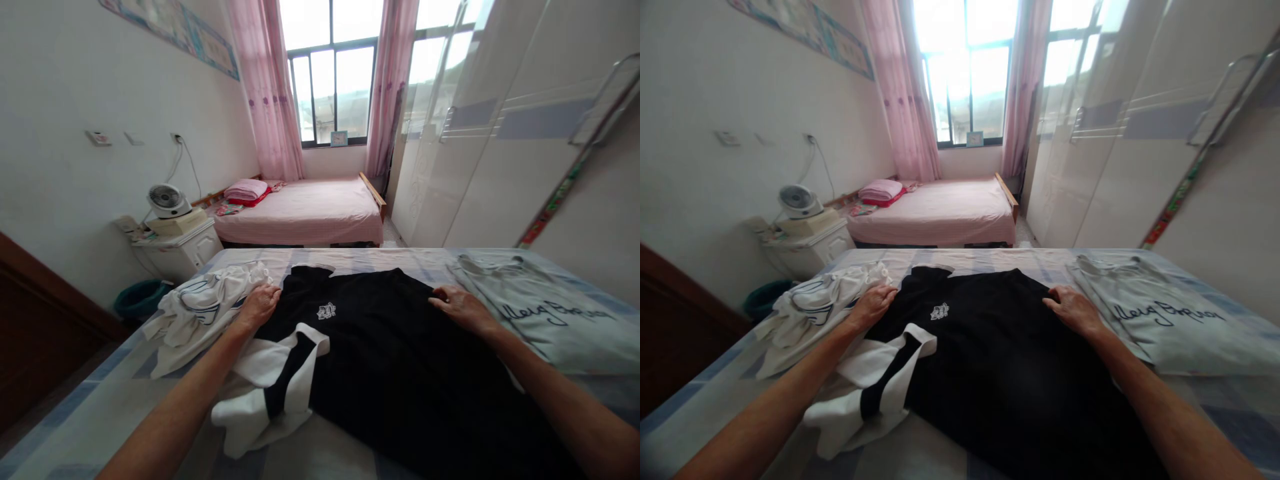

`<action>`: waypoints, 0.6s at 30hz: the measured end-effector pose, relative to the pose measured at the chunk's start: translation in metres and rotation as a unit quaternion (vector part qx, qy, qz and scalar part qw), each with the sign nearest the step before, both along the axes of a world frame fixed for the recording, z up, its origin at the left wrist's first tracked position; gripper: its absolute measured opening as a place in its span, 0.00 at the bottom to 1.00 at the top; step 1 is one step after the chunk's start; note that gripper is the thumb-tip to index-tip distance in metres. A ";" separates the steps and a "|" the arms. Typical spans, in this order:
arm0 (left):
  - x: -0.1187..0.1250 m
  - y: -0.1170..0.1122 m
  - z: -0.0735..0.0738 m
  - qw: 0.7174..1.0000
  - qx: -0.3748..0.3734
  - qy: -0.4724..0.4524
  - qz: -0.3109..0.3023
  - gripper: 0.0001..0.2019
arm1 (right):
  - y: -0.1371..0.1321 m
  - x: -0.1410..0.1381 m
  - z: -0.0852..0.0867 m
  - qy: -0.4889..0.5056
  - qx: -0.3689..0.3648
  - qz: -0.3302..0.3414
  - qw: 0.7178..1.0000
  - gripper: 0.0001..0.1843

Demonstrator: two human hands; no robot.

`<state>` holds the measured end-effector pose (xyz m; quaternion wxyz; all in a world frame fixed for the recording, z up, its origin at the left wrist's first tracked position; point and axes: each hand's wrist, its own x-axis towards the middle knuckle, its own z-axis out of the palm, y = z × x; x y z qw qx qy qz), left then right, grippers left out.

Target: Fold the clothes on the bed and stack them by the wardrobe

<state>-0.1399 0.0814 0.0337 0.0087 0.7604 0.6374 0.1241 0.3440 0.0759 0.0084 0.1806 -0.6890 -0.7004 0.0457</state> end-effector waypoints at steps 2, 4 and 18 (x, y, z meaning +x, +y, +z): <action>-0.007 0.000 -0.004 1.000 0.011 0.026 -0.009 0.16 | -0.003 0.005 -0.012 -0.019 0.045 0.003 0.999 0.19; -0.016 0.002 -0.009 0.999 0.014 0.039 0.018 0.14 | -0.007 0.009 -0.021 -0.024 0.085 -0.003 0.996 0.19; -0.050 0.031 -0.022 0.985 0.056 0.068 0.151 0.14 | -0.012 0.016 -0.029 0.044 0.119 0.013 0.992 0.13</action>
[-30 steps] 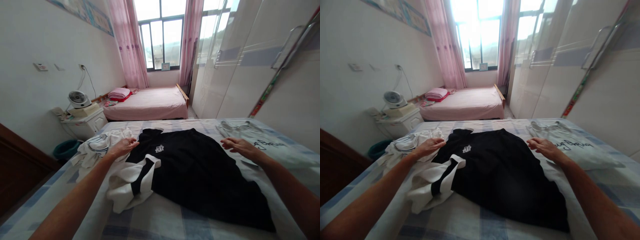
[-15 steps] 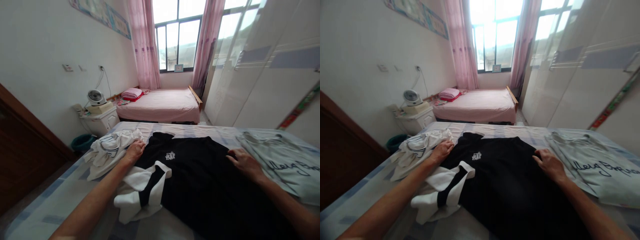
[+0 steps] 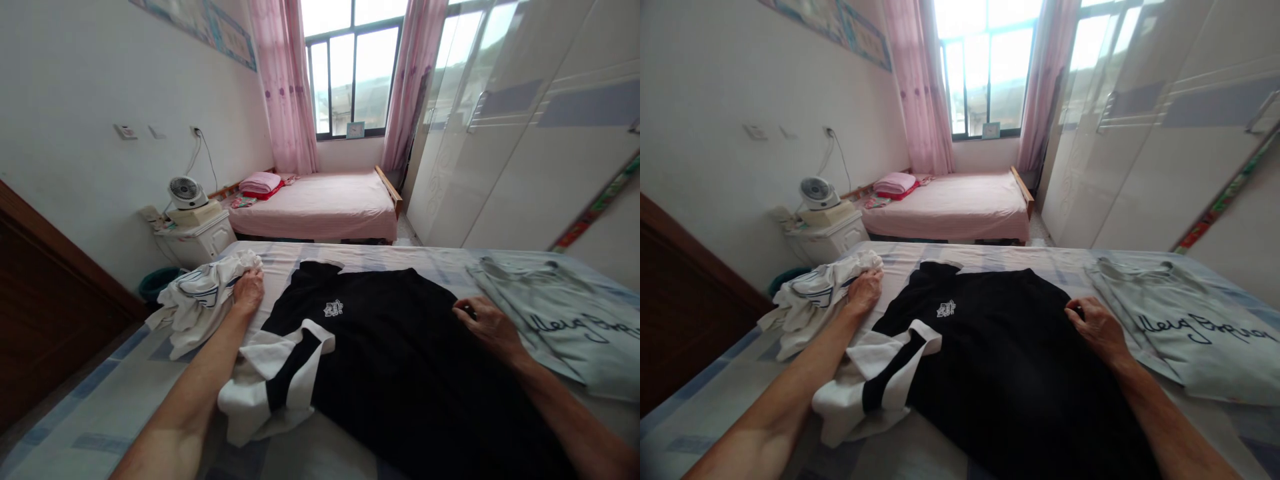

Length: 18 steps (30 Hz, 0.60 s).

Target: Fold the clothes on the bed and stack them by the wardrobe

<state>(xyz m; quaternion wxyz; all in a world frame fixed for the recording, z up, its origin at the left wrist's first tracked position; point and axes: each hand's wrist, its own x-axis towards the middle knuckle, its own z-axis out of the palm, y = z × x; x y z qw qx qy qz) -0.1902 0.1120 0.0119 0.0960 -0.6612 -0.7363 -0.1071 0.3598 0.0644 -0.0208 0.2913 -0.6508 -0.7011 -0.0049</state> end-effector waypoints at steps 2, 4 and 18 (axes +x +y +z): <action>0.006 0.000 0.005 1.000 0.000 -0.014 -0.005 0.14 | -0.002 -0.002 0.002 0.004 -0.005 -0.004 1.000 0.13; 0.018 -0.002 0.011 0.999 0.002 -0.030 -0.025 0.15 | -0.005 -0.005 0.006 0.006 -0.014 -0.002 1.000 0.13; 0.054 -0.046 0.028 0.870 -0.202 -0.442 -0.088 0.17 | -0.015 -0.016 0.029 -0.089 -0.049 -0.017 0.995 0.09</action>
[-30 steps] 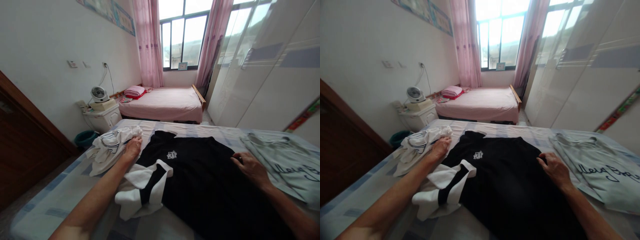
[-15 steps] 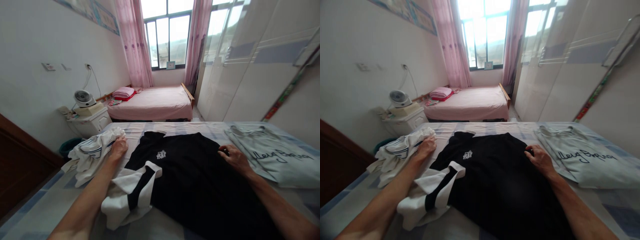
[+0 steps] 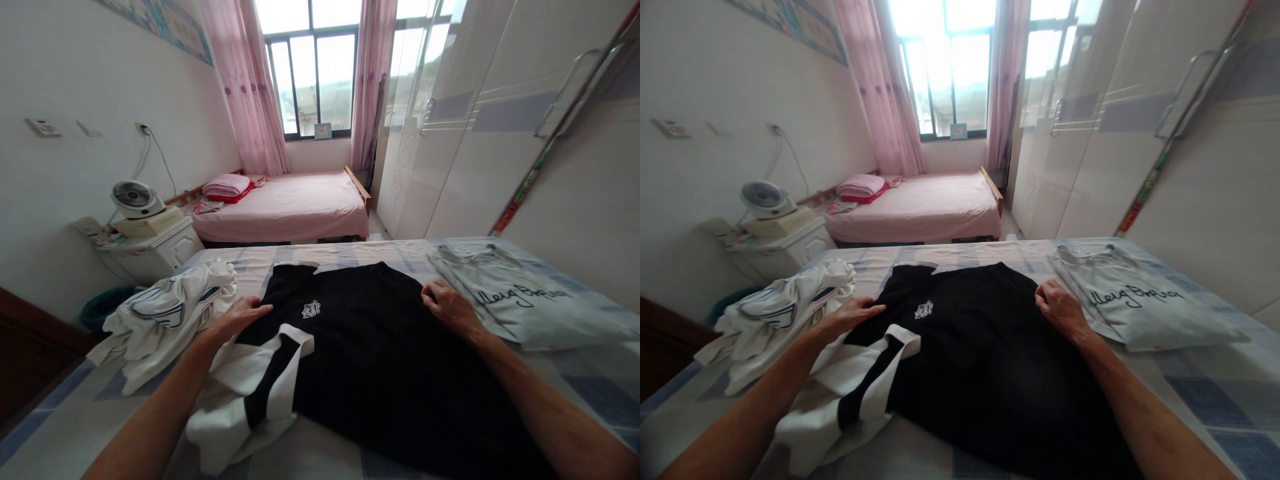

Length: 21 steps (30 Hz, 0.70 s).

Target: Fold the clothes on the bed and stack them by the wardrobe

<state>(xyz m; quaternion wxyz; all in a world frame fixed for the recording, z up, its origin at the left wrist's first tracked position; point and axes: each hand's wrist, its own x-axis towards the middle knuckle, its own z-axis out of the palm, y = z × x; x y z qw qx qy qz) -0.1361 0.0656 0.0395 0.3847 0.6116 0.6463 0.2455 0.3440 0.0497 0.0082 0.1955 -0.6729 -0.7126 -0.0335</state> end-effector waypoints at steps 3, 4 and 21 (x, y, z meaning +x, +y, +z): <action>-0.003 -0.003 -0.002 0.989 -0.017 -0.140 0.038 0.16 | 0.010 0.009 0.004 0.022 0.041 -0.067 0.997 0.11; -0.005 -0.003 -0.003 0.985 -0.016 -0.162 0.059 0.17 | 0.013 0.012 0.004 0.032 0.042 -0.083 0.995 0.11; 0.002 0.003 0.006 0.929 0.017 -0.353 0.112 0.32 | 0.017 0.000 0.027 0.421 -0.100 0.004 0.902 0.22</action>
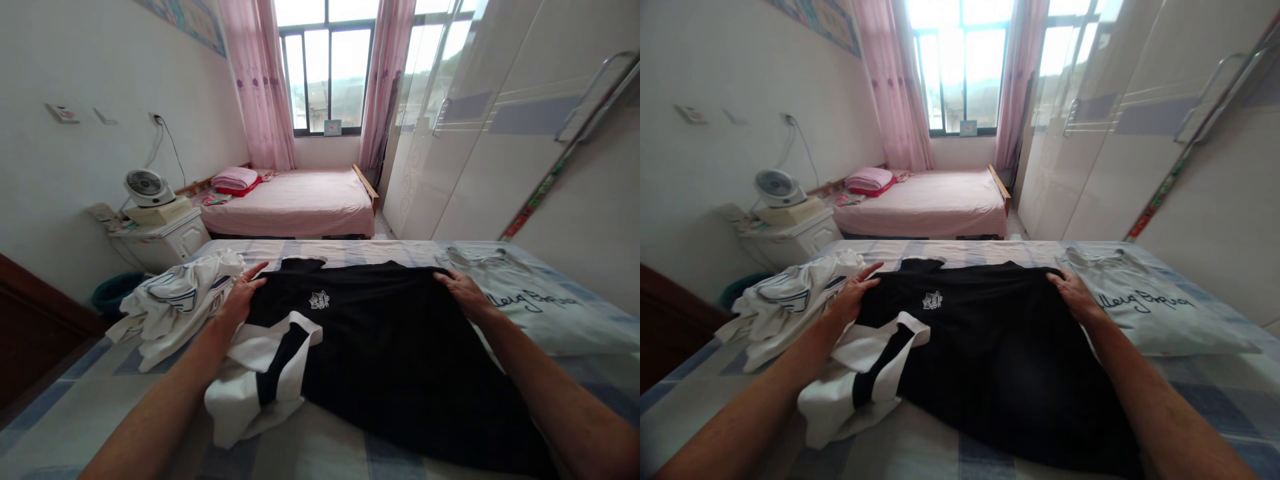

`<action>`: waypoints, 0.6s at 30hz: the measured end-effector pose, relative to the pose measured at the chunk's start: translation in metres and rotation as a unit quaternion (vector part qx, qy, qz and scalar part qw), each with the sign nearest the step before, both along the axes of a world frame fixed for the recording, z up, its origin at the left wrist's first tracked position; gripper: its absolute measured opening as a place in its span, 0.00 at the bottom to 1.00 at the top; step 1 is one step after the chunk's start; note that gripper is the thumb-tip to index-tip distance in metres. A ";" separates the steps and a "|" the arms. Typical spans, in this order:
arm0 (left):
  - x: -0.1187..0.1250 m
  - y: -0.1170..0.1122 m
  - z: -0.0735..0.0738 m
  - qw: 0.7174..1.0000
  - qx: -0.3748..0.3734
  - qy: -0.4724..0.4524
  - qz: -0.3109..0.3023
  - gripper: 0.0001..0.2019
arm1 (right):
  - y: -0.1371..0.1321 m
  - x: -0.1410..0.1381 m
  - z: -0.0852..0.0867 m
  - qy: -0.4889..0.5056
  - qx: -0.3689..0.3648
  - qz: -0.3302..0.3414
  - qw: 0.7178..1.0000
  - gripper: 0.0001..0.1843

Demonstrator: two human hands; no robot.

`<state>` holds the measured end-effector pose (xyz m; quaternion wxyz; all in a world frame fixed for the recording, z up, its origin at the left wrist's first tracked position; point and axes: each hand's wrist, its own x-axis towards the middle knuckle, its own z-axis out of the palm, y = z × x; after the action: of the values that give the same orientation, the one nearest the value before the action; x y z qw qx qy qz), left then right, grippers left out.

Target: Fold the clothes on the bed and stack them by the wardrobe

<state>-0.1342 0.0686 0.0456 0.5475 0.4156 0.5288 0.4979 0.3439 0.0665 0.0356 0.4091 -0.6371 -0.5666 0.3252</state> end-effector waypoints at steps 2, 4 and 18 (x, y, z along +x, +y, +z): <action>-0.003 0.000 0.002 1.000 -0.015 0.011 -0.014 0.32 | -0.003 -0.005 0.004 0.032 -0.029 -0.016 0.999 0.27; -0.007 0.000 0.002 0.996 -0.060 0.035 -0.053 0.31 | -0.007 -0.008 0.008 0.019 -0.034 -0.012 0.999 0.34; 0.002 0.078 0.035 0.994 0.035 0.088 0.061 0.20 | 0.056 0.004 0.034 0.114 -0.015 0.001 0.993 0.20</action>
<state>-0.1324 0.1464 0.0802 0.4526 0.4439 0.5812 0.5102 0.3476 0.1221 0.0696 0.4608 -0.6014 -0.5122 0.4045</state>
